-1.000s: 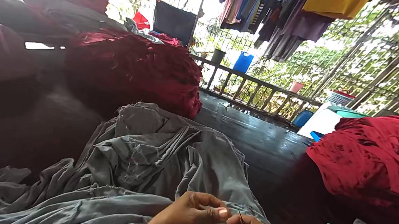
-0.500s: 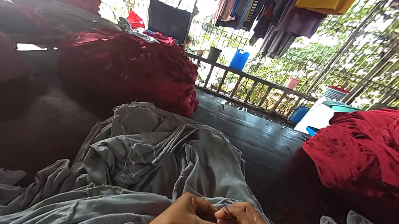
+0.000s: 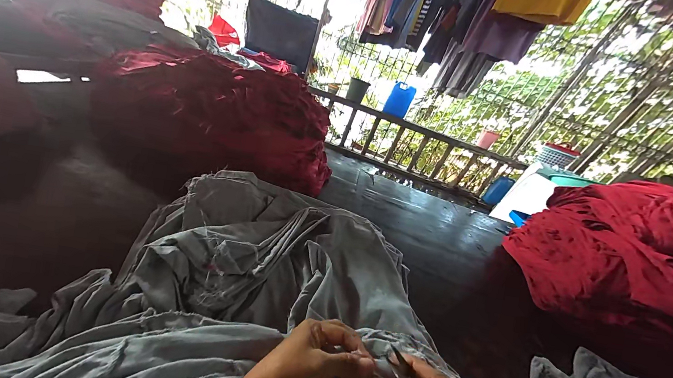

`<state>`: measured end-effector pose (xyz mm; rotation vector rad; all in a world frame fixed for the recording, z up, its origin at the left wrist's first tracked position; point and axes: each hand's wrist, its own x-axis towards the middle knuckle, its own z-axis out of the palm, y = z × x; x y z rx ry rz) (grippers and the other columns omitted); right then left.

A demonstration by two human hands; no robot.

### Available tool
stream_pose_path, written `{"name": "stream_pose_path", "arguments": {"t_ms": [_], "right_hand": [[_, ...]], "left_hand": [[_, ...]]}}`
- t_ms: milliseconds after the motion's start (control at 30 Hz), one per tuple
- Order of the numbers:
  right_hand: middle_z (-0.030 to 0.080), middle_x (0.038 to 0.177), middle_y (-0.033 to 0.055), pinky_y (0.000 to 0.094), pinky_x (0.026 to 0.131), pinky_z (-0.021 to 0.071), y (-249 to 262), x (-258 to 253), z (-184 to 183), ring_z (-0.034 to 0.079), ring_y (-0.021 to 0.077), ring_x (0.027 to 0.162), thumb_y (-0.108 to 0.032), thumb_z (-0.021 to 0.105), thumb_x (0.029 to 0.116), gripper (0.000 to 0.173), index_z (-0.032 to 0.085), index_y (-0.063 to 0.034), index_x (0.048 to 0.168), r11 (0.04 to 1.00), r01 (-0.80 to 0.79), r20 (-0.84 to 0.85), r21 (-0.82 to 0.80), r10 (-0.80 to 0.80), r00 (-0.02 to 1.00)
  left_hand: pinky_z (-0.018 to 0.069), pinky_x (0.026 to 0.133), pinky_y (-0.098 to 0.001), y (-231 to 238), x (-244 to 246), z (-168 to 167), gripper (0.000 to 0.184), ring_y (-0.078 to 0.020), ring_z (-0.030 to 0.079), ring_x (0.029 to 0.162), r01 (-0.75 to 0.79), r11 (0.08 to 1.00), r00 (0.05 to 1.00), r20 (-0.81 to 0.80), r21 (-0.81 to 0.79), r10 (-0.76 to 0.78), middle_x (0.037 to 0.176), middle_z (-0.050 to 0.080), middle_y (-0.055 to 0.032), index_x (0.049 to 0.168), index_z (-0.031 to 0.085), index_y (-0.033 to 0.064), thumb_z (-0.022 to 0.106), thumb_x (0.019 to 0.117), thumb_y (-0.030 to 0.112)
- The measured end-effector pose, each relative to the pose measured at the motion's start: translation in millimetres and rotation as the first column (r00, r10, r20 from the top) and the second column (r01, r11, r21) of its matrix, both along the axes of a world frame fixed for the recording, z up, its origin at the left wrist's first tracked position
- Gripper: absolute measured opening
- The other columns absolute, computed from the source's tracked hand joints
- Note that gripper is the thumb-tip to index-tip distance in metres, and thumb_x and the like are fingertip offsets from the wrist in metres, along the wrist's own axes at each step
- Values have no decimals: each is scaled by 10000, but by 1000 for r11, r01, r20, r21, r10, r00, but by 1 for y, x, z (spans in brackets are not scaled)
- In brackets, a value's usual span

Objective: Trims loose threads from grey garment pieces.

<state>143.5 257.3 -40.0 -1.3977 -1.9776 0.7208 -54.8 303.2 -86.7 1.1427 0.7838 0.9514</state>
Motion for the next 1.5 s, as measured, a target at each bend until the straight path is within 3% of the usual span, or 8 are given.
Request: {"name": "stream_pose_path", "arguments": {"t_ms": [67,133,233,367,833,1300,1400,1500], "right_hand": [[703,1048,304,469,864,560,-3,2,3,702,383,910,-100,605,990,355,643,160,1230,1000,0,87,18,-1,996],[717,1030,282,498,852,563,-4,2,6,711,381,891,-110,619,990,417,592,158,1308,1000,4,115,-27,-1,993],[725,1005,256,519,830,563,-5,1,13,718,373,886,-110,633,980,353,636,131,1237,997,37,149,-64,-27,988],[723,1079,278,554,878,554,-6,2,20,723,412,963,-113,632,981,324,673,123,1199,996,38,172,-87,-22,985],[745,1042,218,431,878,565,-4,-2,8,735,286,949,-107,649,968,284,700,95,1161,990,58,1,-130,-59,998],[758,1002,200,434,845,573,-7,-5,-1,745,277,915,-73,643,951,232,732,78,1104,989,113,-37,-93,-117,992],[738,982,183,323,822,560,-6,-1,2,708,176,864,-71,624,973,256,695,95,1154,984,106,-95,-142,-120,988],[704,970,141,268,798,532,-6,3,7,651,97,833,-100,587,1005,359,590,124,1285,971,119,-153,-209,-152,976]], "left_hand": [[535,761,-158,0,-1,3,160,55,640,806,13,999,1000,-3,-45,-14,848,691,122,850,706,110,612,928,7],[530,734,-148,-1,-1,5,166,67,634,758,11,998,1000,-17,-58,-12,806,692,135,879,712,107,598,948,7],[537,764,-151,0,-1,1,149,63,642,808,-5,1000,1000,4,-11,5,862,697,122,888,708,90,606,936,-6],[533,781,-143,0,1,-3,146,43,633,888,-48,995,998,41,86,44,944,672,84,793,701,70,653,868,-46],[535,824,-139,1,5,-8,161,46,638,938,-94,979,991,106,181,76,947,685,103,801,750,78,661,849,-47],[540,817,-137,3,4,-13,142,54,643,925,-80,976,992,115,203,58,943,694,118,831,760,85,669,875,-15],[540,818,-141,3,3,-12,153,60,642,916,-86,978,991,113,189,65,942,693,123,834,748,97,654,889,-11],[538,793,-136,2,3,-8,112,68,640,880,-84,978,996,41,190,78,929,694,113,851,733,75,664,890,-3]]}}
